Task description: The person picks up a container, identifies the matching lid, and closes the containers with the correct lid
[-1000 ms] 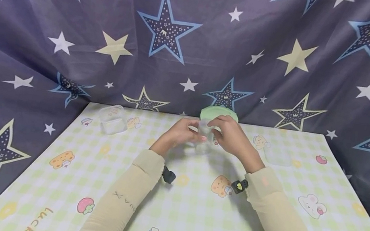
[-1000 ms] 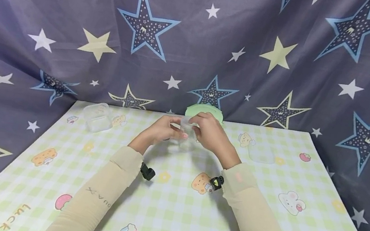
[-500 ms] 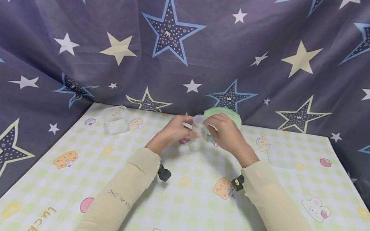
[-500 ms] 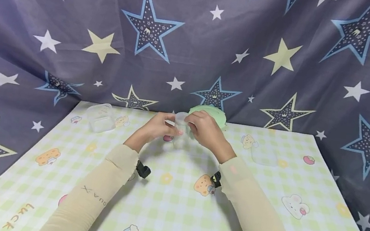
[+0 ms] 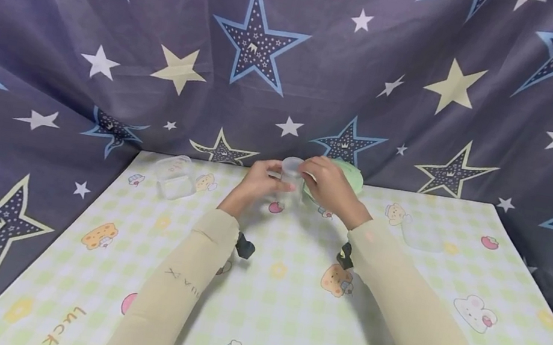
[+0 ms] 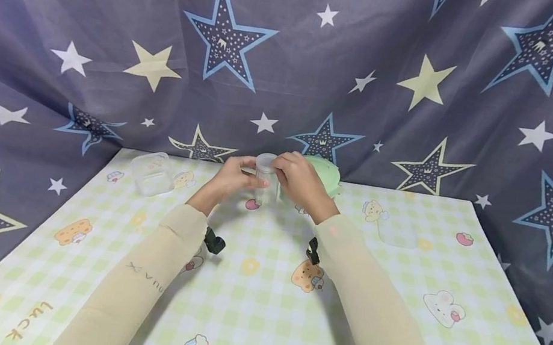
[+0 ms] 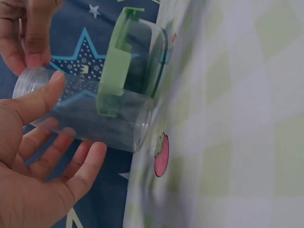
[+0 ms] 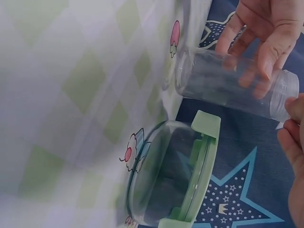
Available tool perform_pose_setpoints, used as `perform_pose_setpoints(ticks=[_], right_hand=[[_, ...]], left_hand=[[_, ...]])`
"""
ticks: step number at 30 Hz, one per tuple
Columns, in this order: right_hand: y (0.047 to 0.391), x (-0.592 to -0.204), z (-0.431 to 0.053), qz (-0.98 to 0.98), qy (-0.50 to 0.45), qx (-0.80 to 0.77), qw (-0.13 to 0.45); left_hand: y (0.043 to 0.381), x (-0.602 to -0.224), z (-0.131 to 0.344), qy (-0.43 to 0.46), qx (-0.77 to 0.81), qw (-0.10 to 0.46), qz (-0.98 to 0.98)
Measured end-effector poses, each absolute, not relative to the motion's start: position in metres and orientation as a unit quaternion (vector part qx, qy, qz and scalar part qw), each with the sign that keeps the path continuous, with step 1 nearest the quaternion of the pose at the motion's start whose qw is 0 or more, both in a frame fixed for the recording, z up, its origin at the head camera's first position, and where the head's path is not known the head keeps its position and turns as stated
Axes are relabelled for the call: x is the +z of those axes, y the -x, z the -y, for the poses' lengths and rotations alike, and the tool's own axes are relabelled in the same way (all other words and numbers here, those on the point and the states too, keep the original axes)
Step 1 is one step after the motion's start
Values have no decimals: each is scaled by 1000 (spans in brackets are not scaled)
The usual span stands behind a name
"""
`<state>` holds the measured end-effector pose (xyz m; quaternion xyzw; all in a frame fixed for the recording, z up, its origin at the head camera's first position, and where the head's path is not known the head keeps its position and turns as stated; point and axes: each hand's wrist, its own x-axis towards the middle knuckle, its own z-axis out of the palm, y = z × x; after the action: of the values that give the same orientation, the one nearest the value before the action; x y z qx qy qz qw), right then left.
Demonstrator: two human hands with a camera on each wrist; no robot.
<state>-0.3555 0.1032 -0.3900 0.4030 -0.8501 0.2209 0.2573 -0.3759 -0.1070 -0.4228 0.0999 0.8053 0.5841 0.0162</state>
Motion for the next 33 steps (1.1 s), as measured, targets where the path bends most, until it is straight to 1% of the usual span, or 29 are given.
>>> perform_pose_setpoints(ticks=[7,12,22,28,33], right_hand=[[367,-390,-97,855,-390,231,252],[375,-391,-93,859,-375,241,252],[384,-396,-90,873,-336,253,247],[390,-402,-87,877,-319,257,250],[394,-406,-84,882,-297,268,249]], left_hand=[[388,-427,106,-93,598,0,-796],[398,-430,106,-91,589,-21,-803],[410,-437,101,-88,551,-42,-829],[414,-442,102,-83,546,-42,-833],[413,-441,103,-74,546,-25,-834]])
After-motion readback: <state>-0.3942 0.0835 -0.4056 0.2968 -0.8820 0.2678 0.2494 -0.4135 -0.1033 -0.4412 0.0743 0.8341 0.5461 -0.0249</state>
